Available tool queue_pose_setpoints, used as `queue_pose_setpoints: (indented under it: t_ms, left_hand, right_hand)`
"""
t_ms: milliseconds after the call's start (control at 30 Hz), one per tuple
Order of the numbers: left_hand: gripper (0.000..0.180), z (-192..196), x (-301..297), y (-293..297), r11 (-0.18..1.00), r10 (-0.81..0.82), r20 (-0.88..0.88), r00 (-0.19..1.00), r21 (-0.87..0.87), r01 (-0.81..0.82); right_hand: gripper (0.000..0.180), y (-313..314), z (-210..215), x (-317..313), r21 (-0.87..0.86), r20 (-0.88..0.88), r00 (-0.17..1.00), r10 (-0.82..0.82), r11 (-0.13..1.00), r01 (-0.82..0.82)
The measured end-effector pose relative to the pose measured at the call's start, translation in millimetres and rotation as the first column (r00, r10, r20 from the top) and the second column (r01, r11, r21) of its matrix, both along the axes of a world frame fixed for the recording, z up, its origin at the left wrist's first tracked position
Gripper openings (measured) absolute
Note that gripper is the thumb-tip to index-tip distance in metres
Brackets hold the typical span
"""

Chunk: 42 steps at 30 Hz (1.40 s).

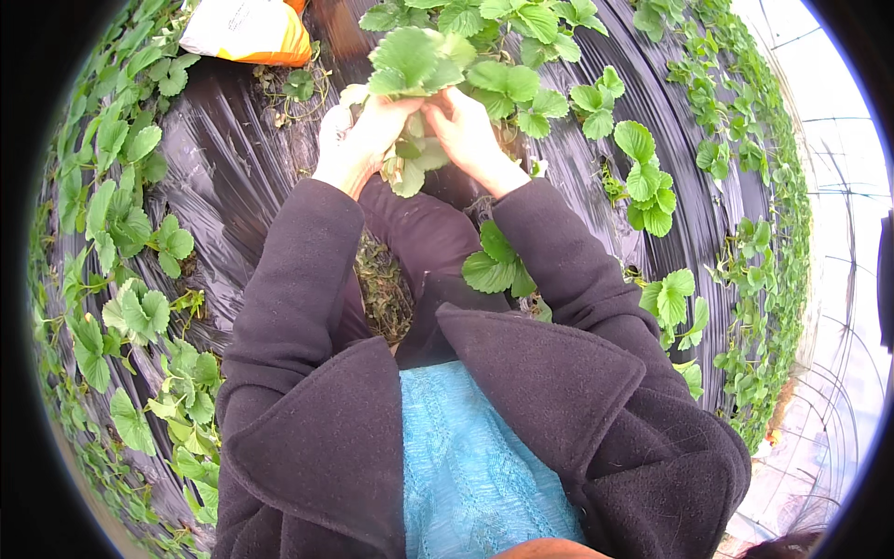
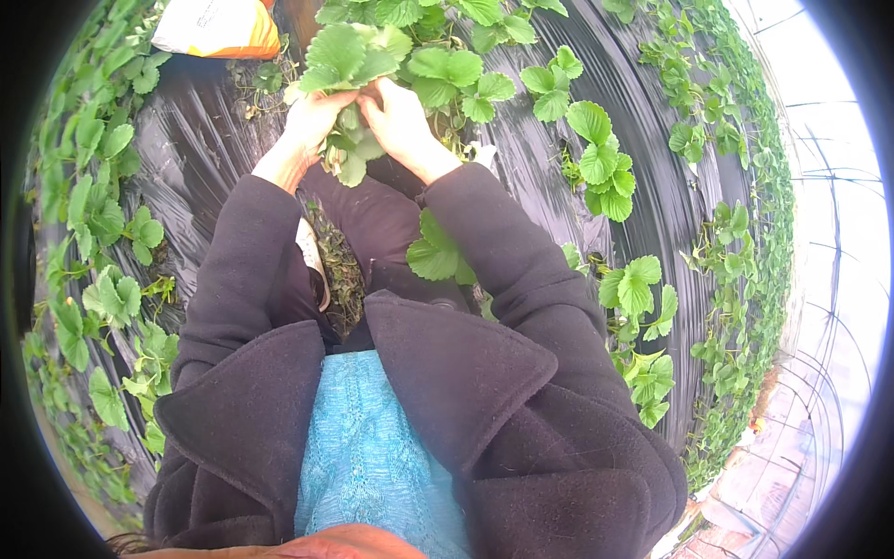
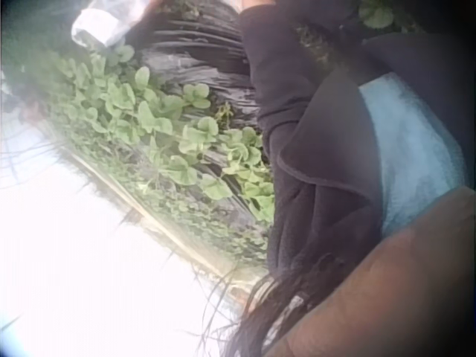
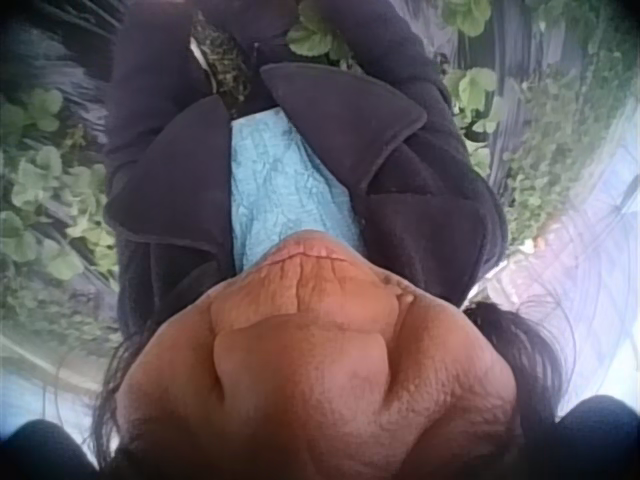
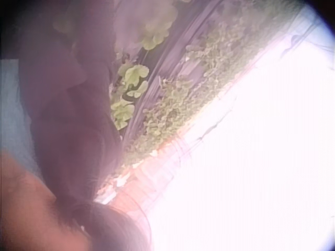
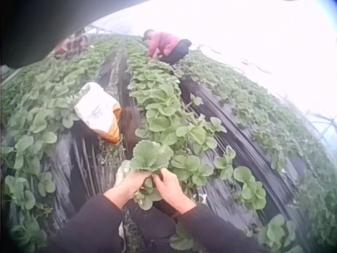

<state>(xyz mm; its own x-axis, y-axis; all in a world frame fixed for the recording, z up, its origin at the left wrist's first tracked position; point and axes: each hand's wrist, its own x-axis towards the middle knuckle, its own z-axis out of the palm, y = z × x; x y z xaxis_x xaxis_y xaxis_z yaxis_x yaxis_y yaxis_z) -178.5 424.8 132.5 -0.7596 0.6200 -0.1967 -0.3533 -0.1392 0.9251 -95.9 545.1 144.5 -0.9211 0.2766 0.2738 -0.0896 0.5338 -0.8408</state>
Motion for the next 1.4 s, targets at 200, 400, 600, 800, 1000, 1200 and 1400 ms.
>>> queue_pose_setpoints:
  t_ms: [200,400,600,800,1000,1200,1400]
  left_hand:
    - [0.014,4.3,-46.2,-19.8,0.865,0.501,-0.196,0.843,0.117,-0.487]
    - [0.013,5.2,-53.0,-33.0,0.858,0.489,0.024,0.872,0.166,-0.485]
    - [0.012,9.5,-50.8,-30.4,0.826,0.516,0.080,0.853,0.218,-0.520]
    - [0.013,3.6,-51.8,-30.1,0.837,0.506,0.047,0.861,0.214,-0.503]
    - [0.014,4.3,-52.3,-29.0,0.840,0.496,0.056,0.867,0.222,-0.495]
    - [0.014,9.5,-48.2,-29.7,0.832,0.501,0.049,0.864,0.249,-0.496]
    - [0.014,12.6,-47.3,-31.8,0.838,0.493,0.064,0.868,0.233,-0.493]
  right_hand:
    - [0.025,15.4,-3.3,-43.5,-0.643,-0.197,0.910,-0.366,0.749,0.162]
    - [0.030,101.1,-35.3,-27.7,-0.419,-0.215,0.627,-0.749,0.650,0.633]
    - [0.025,143.9,-61.2,-1.5,0.064,-0.128,0.837,-0.531,0.838,0.542]
    - [0.078,146.8,-50.1,-26.3,0.521,0.252,0.813,-0.525,0.782,0.343]
    - [0.044,138.2,-55.2,-64.7,0.688,0.233,0.853,-0.467,0.699,0.196]
    - [0.021,145.5,-63.0,-61.2,0.693,0.093,0.914,-0.395,0.685,0.226]
    - [0.021,121.5,-65.7,-83.3,0.814,0.288,0.865,-0.411,0.580,0.004]
